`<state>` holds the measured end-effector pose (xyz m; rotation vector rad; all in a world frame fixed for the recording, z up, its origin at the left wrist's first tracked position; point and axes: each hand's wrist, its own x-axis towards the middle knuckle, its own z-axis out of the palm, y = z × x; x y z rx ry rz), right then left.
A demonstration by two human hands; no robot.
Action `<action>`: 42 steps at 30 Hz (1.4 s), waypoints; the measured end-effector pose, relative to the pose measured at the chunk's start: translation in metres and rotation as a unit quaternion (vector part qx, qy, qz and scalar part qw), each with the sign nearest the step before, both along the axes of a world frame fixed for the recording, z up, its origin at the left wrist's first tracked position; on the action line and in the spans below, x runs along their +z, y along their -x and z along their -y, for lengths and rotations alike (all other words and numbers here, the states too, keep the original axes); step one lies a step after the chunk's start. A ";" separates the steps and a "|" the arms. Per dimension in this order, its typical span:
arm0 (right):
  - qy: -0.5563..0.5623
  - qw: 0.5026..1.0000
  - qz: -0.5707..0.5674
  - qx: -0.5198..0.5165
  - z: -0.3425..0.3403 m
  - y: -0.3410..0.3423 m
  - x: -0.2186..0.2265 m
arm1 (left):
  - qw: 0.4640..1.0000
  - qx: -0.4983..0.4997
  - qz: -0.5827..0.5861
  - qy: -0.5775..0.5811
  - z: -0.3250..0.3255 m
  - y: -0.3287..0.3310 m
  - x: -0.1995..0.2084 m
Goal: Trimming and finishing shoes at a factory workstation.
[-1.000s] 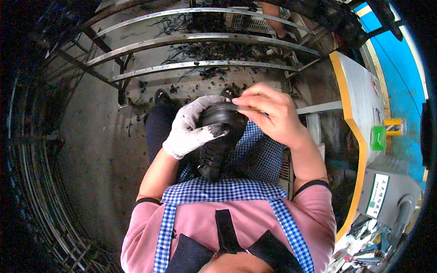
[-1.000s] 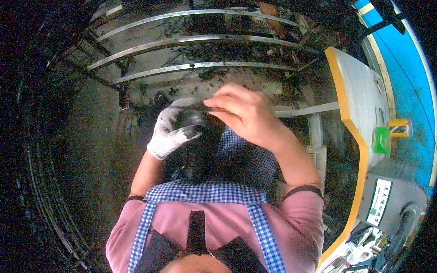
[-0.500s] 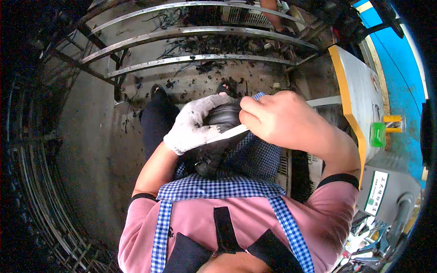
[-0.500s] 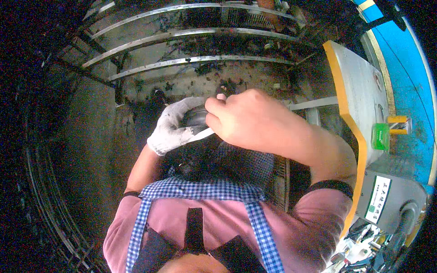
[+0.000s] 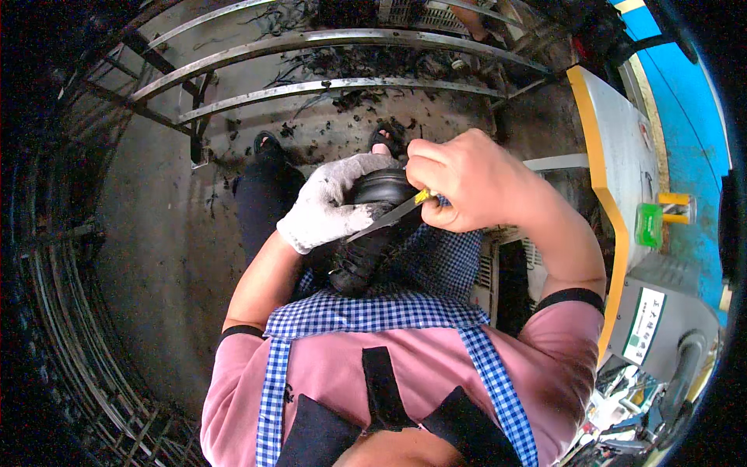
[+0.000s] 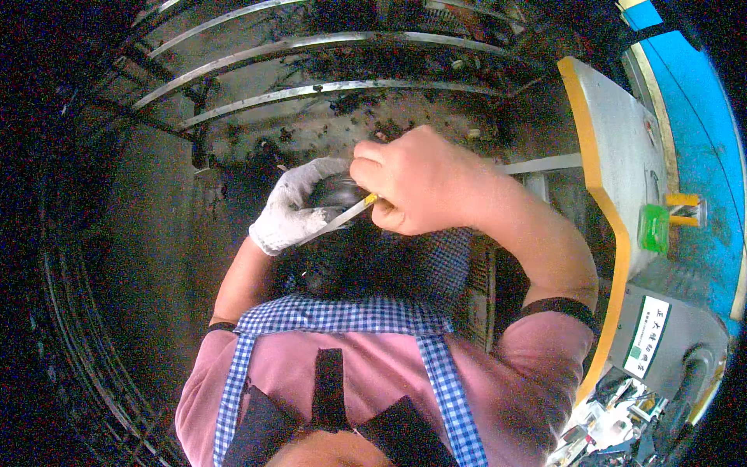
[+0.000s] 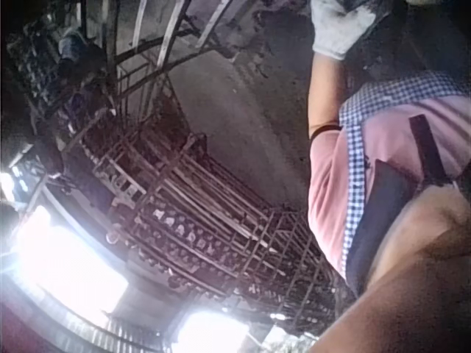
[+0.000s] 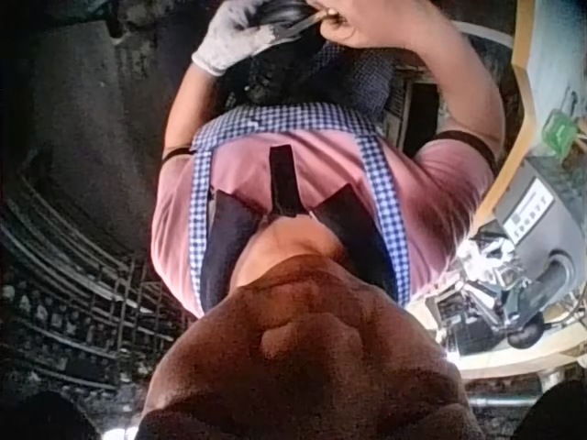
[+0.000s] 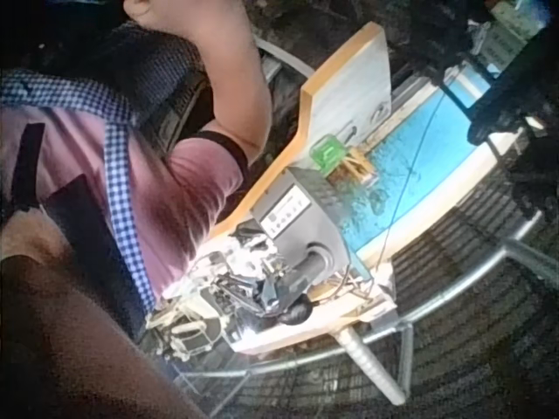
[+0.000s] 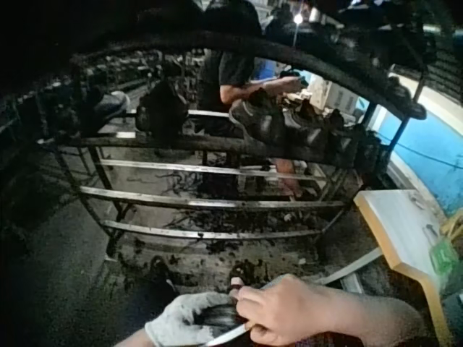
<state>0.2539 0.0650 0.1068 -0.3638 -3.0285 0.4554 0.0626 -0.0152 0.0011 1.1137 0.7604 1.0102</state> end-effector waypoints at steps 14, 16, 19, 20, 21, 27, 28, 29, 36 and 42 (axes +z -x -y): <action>0.263 0.955 -0.128 -0.054 -0.011 -0.012 -0.034 | 0.999 0.012 -0.042 -0.032 -0.003 0.003 0.004; 0.175 0.967 -0.175 -0.065 0.001 -0.012 -0.039 | 0.997 0.043 -0.046 -0.052 -0.002 0.011 0.000; 0.178 0.947 -0.222 -0.147 0.015 -0.018 -0.060 | 0.990 0.139 -0.005 0.015 -0.003 0.029 -0.007; 0.197 0.936 -0.239 -0.167 0.016 -0.020 -0.068 | 0.978 0.203 -0.031 -0.039 -0.007 0.041 -0.017; 0.193 0.936 -0.248 -0.158 0.020 -0.025 -0.079 | 0.957 0.265 -0.057 -0.099 -0.009 0.050 -0.017; 0.240 0.874 -0.329 -0.265 0.048 -0.026 -0.122 | 0.821 0.426 0.375 0.058 -0.033 0.083 -0.032; 0.290 0.854 -0.335 -0.273 0.057 -0.024 -0.123 | 0.784 0.399 0.469 0.073 -0.037 0.085 -0.035; 0.256 0.867 -0.337 -0.263 0.063 -0.021 -0.119 | 0.760 0.363 0.537 0.047 -0.040 0.085 -0.037; 0.106 0.933 -0.252 -0.232 0.067 0.007 -0.084 | 0.794 0.294 0.517 0.129 -0.038 0.069 -0.047; 0.471 0.668 -0.428 -0.385 0.049 -0.011 -0.100 | 0.840 0.296 0.424 0.165 -0.033 0.061 -0.031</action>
